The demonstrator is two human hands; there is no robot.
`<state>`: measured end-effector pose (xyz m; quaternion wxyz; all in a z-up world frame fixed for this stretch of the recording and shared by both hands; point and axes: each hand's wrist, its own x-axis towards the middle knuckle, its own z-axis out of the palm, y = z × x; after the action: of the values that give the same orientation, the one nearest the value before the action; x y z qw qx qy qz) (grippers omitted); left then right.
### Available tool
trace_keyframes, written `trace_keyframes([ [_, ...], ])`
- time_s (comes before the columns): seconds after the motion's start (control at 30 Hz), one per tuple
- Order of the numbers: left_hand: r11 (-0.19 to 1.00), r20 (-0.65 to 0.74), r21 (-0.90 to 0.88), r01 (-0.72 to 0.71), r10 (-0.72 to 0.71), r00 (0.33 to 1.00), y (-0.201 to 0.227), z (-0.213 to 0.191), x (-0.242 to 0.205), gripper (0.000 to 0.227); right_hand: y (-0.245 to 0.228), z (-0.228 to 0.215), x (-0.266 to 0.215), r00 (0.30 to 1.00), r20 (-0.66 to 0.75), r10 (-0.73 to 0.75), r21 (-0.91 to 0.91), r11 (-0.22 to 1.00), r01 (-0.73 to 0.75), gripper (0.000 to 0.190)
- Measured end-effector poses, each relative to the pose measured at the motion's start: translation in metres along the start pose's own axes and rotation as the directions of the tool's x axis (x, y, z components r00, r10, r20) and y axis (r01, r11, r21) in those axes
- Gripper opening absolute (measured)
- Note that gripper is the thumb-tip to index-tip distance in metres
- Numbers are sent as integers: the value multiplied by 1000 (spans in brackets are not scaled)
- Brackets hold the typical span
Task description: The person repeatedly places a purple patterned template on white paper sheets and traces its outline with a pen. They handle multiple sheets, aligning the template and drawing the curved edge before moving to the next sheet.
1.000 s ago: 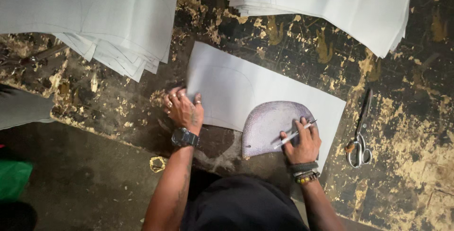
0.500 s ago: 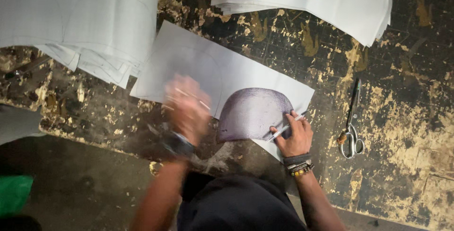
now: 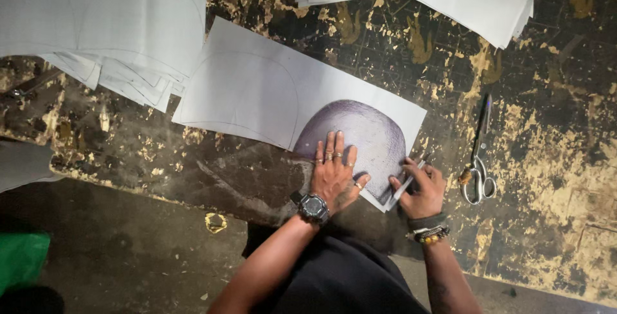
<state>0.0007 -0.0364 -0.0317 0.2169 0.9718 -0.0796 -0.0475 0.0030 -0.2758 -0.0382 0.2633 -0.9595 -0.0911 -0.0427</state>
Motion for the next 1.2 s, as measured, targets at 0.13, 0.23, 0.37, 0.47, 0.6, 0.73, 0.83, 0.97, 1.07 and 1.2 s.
trace_keyframes([
  [0.13, 999, -31, -32, -21, 20, 999, -4, 4, 0, 81, -2, -4, -9, 998, -58, -38, 84, 996, 43, 40],
  [0.23, 998, -23, -49, -25, 24, 999, -6, 4, 1, 83, -5, -6, -8, 998, -57, -36, 88, 995, 41, 41],
  [0.37, 999, -1, -38, -22, 22, 1000, -5, 1, 2, 84, -4, -8, -6, 999, -37, -36, 80, 996, 39, 43],
  [0.47, 1000, -24, -12, -15, 14, 1000, -4, 0, 1, 84, -2, -8, -6, 999, -30, -41, 122, 992, 45, 43],
  [0.6, 1000, -72, 5, 8, -8, 997, -3, -1, 1, 83, 1, -8, -7, 999, -14, -45, 80, 996, 46, 46],
  [0.73, 1000, -73, 13, 23, -22, 997, -4, -1, 0, 82, 4, -6, -8, 998, 15, -56, 48, 997, 55, 48],
  [0.83, 1000, -74, 7, 26, -25, 997, -5, 1, 1, 82, 8, -4, -9, 998, 21, -59, 49, 997, 58, 48],
  [0.97, 1000, -80, 27, 14, -12, 997, -5, 2, 2, 82, 10, -1, -9, 998, 21, -59, 47, 997, 58, 47],
  [1.07, 999, -52, 31, 22, -20, 998, -5, 3, 1, 80, 9, -2, -8, 998, 11, -60, 57, 997, 60, 47],
  [1.2, 1000, -33, 21, 22, -22, 999, -5, 4, 1, 80, 5, -5, -7, 998, 5, -58, 76, 995, 57, 47],
])
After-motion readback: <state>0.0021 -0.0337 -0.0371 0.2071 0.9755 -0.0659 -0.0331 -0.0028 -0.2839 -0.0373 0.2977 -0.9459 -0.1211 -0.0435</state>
